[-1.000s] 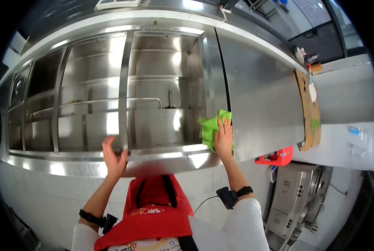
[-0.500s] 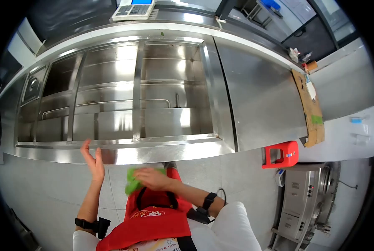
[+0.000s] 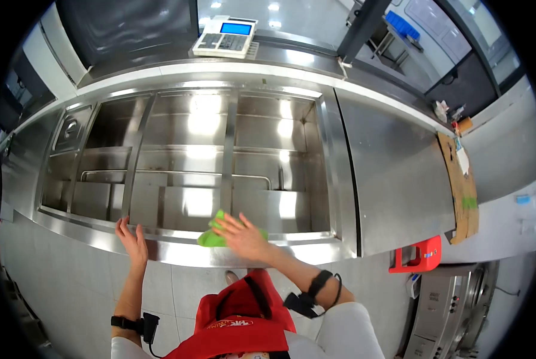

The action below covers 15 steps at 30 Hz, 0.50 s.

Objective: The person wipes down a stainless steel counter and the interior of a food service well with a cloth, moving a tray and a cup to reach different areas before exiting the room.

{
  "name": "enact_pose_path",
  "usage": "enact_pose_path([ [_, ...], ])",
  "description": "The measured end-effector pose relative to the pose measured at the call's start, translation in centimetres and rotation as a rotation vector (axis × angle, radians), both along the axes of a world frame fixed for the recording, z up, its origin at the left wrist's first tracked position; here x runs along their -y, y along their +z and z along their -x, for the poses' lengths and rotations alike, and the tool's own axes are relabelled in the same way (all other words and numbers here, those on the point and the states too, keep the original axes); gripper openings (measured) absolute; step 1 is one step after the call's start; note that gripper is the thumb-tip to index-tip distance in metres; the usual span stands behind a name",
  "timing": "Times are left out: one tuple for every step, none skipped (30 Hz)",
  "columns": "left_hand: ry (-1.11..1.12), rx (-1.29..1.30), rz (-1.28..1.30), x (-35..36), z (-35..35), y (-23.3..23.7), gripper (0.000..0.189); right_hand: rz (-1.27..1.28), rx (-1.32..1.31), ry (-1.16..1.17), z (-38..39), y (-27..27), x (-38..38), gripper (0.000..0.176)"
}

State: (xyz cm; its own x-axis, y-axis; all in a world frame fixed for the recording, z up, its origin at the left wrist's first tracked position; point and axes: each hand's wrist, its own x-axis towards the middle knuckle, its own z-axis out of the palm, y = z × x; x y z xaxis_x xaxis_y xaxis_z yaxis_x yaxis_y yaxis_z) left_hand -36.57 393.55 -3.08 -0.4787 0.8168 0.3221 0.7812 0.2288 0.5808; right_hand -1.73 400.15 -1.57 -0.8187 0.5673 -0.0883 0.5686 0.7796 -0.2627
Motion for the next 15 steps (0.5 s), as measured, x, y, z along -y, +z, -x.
enact_pose_path([
  [0.015, -0.003, 0.009, -0.7, 0.5, 0.0, 0.042, -0.082, 0.041, -0.015, 0.6, -0.2, -2.6, 0.054],
  [0.030, -0.009, 0.014, -1.6, 1.1, 0.0, 0.042, -0.167, 0.080, -0.031, 1.1, -0.4, -5.5, 0.053],
  [0.048, -0.038, 0.017, -2.3, 1.7, -0.1, 0.043, -0.170, 0.061, -0.072, 1.4, -0.8, -8.1, 0.054],
  [0.061, -0.053, 0.037, -3.1, 2.1, -0.2, 0.044, -0.177, 0.052, -0.099, 1.5, -1.1, -10.8, 0.054],
  [0.074, -0.069, 0.060, -3.9, 2.7, -0.2, 0.044, -0.180, 0.041, -0.127, 1.7, -1.5, -13.2, 0.054],
  [0.083, -0.085, 0.088, -4.5, 3.2, -0.3, 0.044, -0.178, 0.030, -0.159, 1.9, -1.9, -15.4, 0.055],
  [0.099, -0.079, 0.101, -5.1, 3.4, -0.6, 0.044, -0.181, 0.027, -0.171, 1.9, -2.4, -17.6, 0.055],
  [0.120, -0.067, 0.114, -5.6, 3.5, -0.7, 0.044, -0.215, 0.043, -0.191, 2.2, -2.5, -19.7, 0.055],
  [0.142, -0.055, 0.129, -6.1, 3.4, -0.6, 0.044, -0.247, 0.061, -0.211, 2.5, -2.6, -21.8, 0.054],
  [0.165, -0.042, 0.147, -6.4, 3.1, -0.4, 0.044, -0.277, 0.079, -0.229, 2.7, -2.7, -23.9, 0.054],
  [0.172, -0.045, 0.143, -6.5, 2.9, -0.3, 0.044, -0.307, 0.095, -0.236, 2.8, -3.1, -26.2, 0.053],
  [0.177, -0.042, 0.144, -6.5, 3.1, -0.5, 0.044, -0.303, 0.090, -0.250, 3.1, -3.3, -28.3, 0.053],
  [0.180, -0.040, 0.144, -6.4, 3.2, -0.8, 0.044, -0.302, 0.085, -0.265, 3.2, -3.4, -30.4, 0.053],
  [0.182, -0.037, 0.143, -6.4, 3.2, -0.9, 0.044, -0.300, 0.080, -0.282, 3.3, -3.6, -32.5, 0.052],
  [0.188, -0.015, 0.150, -6.7, 2.9, -0.5, 0.044, -0.292, 0.037, -0.293, 3.5, -3.9, -34.5, 0.052],
])
